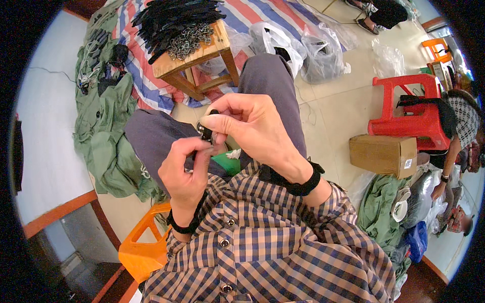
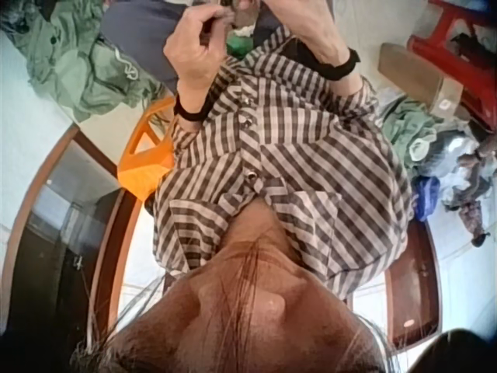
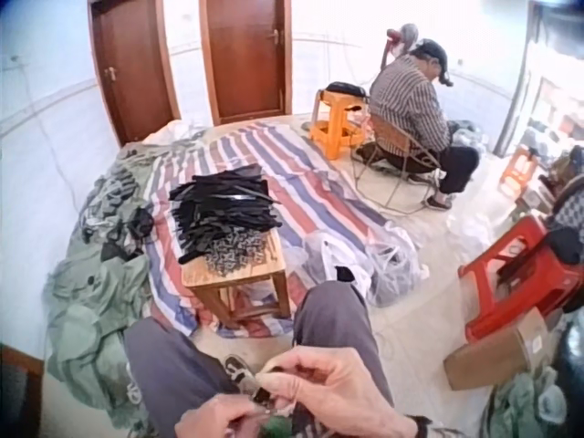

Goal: The recorder is assembling small black straps and metal chain components, likely for footwear production.

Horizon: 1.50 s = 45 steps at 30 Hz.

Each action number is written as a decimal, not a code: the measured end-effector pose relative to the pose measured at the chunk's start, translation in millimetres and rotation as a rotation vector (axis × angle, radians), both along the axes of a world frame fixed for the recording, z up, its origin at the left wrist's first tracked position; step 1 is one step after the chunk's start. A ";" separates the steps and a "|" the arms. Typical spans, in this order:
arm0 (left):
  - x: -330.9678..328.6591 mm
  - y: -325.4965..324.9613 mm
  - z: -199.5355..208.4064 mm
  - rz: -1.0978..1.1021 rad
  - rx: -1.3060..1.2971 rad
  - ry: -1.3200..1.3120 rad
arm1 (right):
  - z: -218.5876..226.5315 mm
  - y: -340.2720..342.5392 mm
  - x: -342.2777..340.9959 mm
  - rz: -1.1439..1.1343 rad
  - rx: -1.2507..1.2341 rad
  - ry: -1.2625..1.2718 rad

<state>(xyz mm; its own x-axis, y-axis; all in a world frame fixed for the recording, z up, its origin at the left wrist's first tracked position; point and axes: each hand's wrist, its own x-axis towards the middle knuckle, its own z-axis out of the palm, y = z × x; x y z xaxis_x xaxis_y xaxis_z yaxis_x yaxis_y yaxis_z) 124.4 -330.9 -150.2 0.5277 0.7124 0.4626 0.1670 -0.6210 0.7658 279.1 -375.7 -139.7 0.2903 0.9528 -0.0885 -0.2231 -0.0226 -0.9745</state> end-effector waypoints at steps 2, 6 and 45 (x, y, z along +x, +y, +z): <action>-0.9 -3.3 -0.5 -0.015 0.022 -0.017 | -2.7 -0.3 4.1 0.075 -0.046 0.167; -3.0 -8.6 3.0 0.000 -0.134 -0.068 | -10.5 2.9 1.4 0.098 -0.001 0.318; -2.1 -3.4 -2.9 0.053 0.001 -0.019 | 6.7 12.0 12.7 0.355 -0.039 -0.098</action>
<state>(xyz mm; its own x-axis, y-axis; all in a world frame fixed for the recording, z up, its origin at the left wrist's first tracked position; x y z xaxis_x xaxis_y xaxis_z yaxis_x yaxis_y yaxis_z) 122.3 -334.3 -153.0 0.4803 0.7388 0.4728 0.1850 -0.6122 0.7688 291.8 -363.7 -133.0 -0.0492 0.9922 -0.1148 -0.0999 -0.1193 -0.9878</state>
